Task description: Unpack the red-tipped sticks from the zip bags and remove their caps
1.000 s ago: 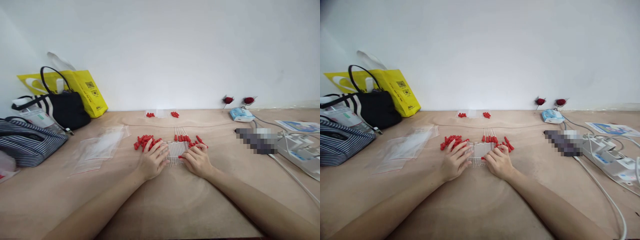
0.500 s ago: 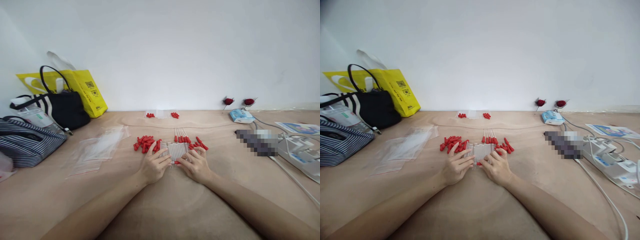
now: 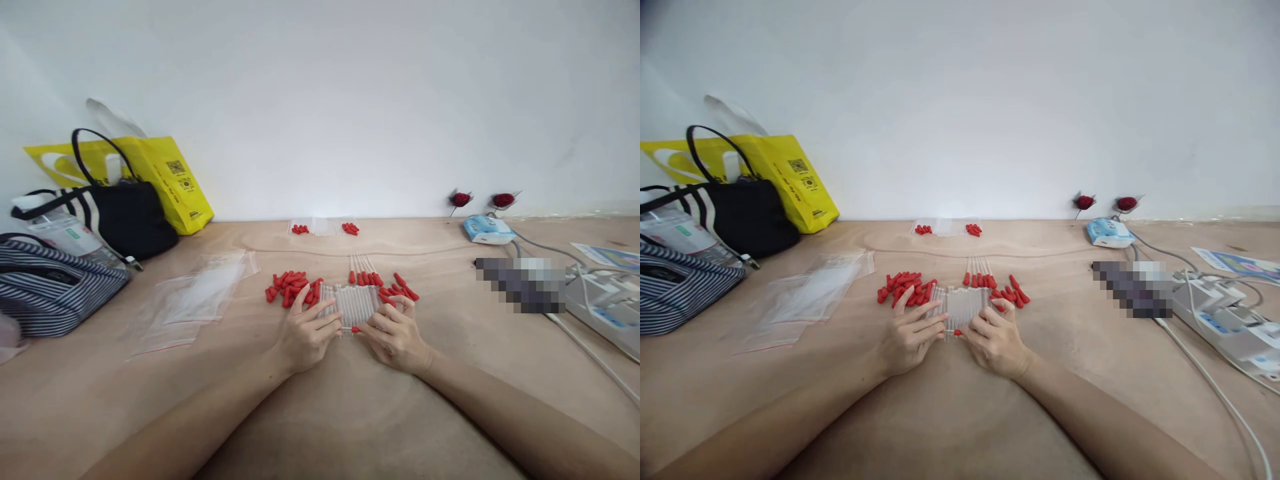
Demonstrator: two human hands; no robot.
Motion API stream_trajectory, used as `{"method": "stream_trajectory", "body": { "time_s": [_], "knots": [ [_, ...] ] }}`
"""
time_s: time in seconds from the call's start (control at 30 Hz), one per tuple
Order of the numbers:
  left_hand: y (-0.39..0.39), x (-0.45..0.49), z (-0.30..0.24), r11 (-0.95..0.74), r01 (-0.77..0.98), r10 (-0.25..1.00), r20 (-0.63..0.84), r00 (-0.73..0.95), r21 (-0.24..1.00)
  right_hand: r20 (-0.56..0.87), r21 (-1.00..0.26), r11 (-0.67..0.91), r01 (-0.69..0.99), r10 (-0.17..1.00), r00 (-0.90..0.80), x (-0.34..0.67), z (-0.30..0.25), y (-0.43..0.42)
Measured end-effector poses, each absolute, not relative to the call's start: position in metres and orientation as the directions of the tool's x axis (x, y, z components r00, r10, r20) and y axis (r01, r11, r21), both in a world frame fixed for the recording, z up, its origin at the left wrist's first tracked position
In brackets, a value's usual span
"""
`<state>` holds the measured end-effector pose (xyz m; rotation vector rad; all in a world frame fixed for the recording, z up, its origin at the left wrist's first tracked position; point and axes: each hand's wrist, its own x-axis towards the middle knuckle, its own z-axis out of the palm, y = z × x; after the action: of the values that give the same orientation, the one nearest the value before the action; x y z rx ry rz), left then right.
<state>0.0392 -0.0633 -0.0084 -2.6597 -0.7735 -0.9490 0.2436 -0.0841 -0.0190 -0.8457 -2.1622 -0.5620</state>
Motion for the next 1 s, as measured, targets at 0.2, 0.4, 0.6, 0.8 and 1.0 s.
{"method": "stream_trajectory", "body": {
  "time_s": [0.2,0.4,0.6,0.8,1.0],
  "knots": [
    [-0.064,0.041,-0.010,-0.818,0.573,0.406,0.648,0.644,-0.057,0.762,0.096,0.696,0.711,0.408,-0.503,0.242,-0.018,-0.084],
    [-0.062,0.034,-0.006,-0.799,0.596,0.405,0.666,0.626,-0.075,0.790,0.035,0.730,0.683,0.398,-0.466,0.250,-0.020,-0.084],
    [-0.052,0.021,0.000,-0.663,0.743,0.579,0.688,0.438,0.086,0.842,-0.127,0.618,0.775,0.481,-0.245,0.262,-0.018,-0.076],
    [-0.040,0.030,0.014,-0.560,0.651,0.819,0.462,0.340,0.513,0.766,-0.309,0.407,0.860,0.642,-0.028,0.276,-0.017,-0.058],
    [-0.019,0.045,0.040,-0.121,0.438,0.954,-0.017,0.299,0.891,0.487,-0.594,0.087,0.800,0.830,0.271,0.306,0.000,-0.025]
  ]
}}
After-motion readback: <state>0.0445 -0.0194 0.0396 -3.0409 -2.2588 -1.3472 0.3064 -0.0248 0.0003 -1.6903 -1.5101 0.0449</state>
